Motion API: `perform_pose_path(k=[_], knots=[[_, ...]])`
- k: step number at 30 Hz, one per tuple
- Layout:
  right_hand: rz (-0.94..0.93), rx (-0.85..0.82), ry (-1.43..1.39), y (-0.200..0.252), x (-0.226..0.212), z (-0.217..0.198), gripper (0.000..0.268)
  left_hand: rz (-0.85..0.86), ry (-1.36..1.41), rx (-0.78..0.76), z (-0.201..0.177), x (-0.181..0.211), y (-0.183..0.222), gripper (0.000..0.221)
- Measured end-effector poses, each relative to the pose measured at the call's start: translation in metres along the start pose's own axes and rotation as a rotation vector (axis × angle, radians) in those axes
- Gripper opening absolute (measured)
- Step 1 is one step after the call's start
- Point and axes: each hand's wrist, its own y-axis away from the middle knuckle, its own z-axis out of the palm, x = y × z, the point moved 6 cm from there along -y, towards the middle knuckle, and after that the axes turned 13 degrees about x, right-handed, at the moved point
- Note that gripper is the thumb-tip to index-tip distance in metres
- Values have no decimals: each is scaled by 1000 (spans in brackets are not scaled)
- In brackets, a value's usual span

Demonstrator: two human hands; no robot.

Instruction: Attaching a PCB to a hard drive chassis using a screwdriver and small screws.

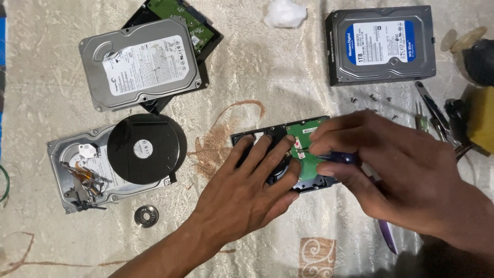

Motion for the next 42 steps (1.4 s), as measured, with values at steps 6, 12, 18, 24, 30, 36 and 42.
perform_pose_path(k=[6, 12, 18, 24, 30, 36, 42], knots=[[56, 20, 4, 8, 15, 1, 22, -7, 2, -27, 4, 0, 0, 42], [68, 3, 65, 11, 26, -7, 29, -8, 12, -53, 7, -2, -1, 42], [56, -177, -13, 9, 31, -9, 38, 0, -11, -50, 8, -2, -2, 39], [374, 12, -174, 39, 65, -17, 32, 19, -39, -64, 11, 0, 1, 44], [548, -17, 68, 87, 82, -36, 46, -6, 6, -77, 11, 2, -5, 47], [143, -295, 479, 92, 61, -27, 16, -140, 198, -55, 7, 0, -26, 50], [333, -110, 372, 105, 72, -20, 17, -197, 118, -189, 38, -8, -42, 87]])
